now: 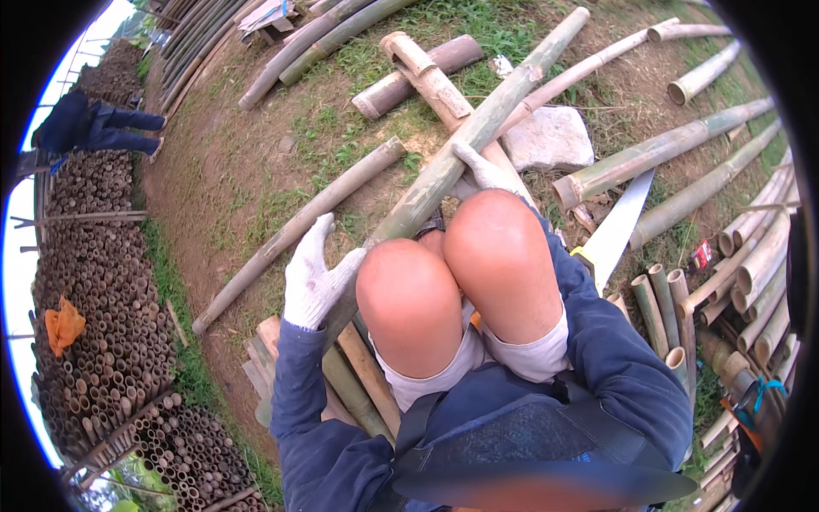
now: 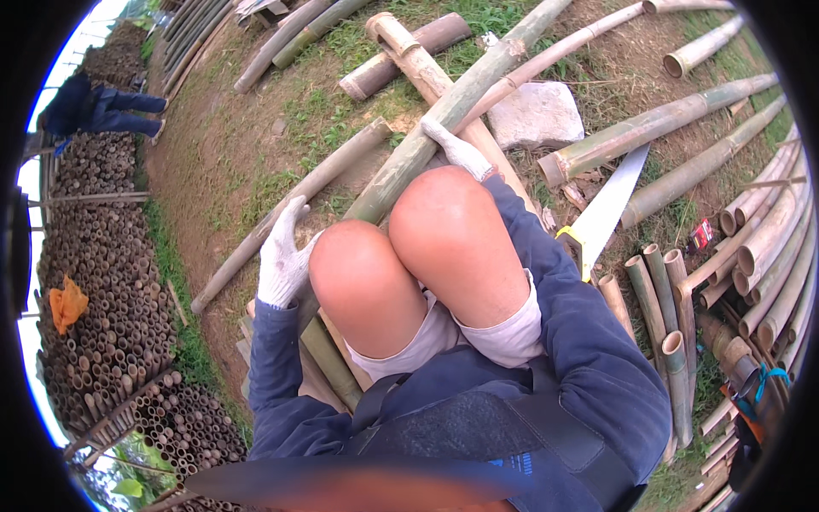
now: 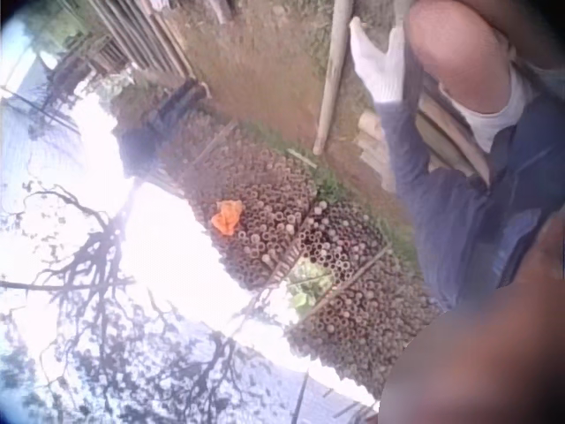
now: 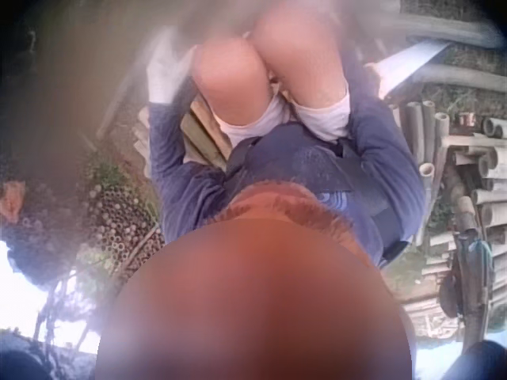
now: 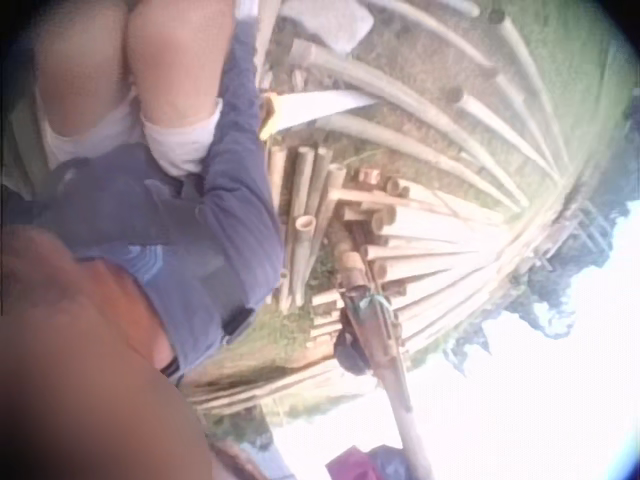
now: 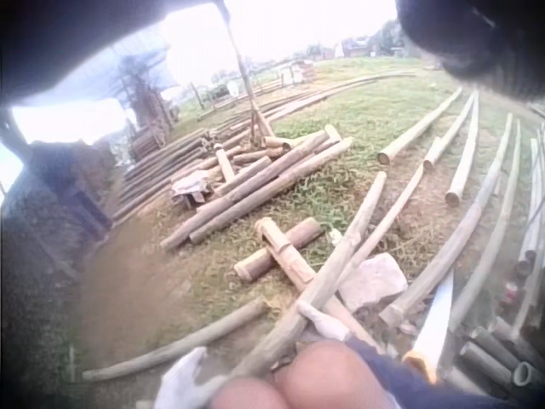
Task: The person sits on the ground and uses a hand saw to cut bamboo poles into shorter sections. They repeatedly position a bamboo pole on a makeshift support, saw through it, and then move the cut pieces aside to a pile.
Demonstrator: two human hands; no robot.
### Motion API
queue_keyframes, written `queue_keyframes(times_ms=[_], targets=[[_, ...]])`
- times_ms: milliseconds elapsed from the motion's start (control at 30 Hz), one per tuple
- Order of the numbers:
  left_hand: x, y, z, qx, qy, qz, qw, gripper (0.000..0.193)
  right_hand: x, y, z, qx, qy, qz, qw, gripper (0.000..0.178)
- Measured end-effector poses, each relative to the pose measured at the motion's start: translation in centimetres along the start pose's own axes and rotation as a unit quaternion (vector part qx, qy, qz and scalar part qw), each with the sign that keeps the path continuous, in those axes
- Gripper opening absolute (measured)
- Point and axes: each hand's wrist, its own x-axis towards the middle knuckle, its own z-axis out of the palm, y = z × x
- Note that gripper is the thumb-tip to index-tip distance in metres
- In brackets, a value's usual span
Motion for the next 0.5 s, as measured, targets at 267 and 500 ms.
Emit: queue_keyframes(times_ms=[267,500], targets=[[0.5,2.6,4.4,-0.023,-0.096,-0.098,0.990,0.087,4.3,1.7,-2.5,-0.194,-0.090,0.298,0.930,0.075],[-10.7,1.8,-0.6,0.054,0.066,-0.173,0.981,0.090,9.7,-3.5,5.8,-0.076,-0.286,0.181,0.938,0.081]])
